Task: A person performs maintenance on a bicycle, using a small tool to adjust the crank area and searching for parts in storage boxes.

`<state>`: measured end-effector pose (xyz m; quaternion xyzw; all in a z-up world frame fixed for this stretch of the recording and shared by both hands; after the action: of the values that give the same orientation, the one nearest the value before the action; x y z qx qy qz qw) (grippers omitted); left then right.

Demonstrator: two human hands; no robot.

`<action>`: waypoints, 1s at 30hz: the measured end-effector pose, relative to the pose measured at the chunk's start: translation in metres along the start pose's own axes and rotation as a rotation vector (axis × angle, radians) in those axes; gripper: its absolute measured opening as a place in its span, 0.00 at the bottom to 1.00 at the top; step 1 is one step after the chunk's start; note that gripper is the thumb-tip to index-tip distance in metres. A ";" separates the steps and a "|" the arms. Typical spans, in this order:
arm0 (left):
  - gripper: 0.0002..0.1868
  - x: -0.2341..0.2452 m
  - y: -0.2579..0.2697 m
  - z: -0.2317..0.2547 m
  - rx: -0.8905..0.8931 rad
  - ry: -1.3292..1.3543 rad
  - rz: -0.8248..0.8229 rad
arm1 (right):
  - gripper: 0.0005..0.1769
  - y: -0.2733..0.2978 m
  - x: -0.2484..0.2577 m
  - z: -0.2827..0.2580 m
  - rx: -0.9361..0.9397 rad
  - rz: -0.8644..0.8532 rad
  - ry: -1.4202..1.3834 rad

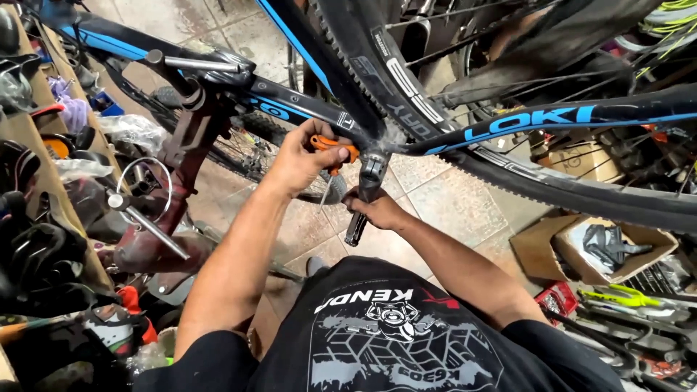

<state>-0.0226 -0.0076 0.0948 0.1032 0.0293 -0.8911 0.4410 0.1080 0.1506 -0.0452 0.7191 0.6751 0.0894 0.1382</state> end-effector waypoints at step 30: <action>0.18 -0.021 0.005 -0.050 0.287 0.073 0.190 | 0.13 0.000 0.001 -0.025 -0.014 -0.047 0.029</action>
<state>0.0021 0.0130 0.0510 0.1997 -0.0920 -0.8360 0.5027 0.0998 0.1538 -0.0214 0.7007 0.6931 0.1012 0.1356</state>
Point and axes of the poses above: each hand's wrist, its own y-axis away from the middle knuckle, its own x-axis out of the back of the hand, z = x × y, the point moved 4 cm from there along -y, towards the middle knuckle, and after that the axes turned 14 degrees about -y, right-handed, at the moved point
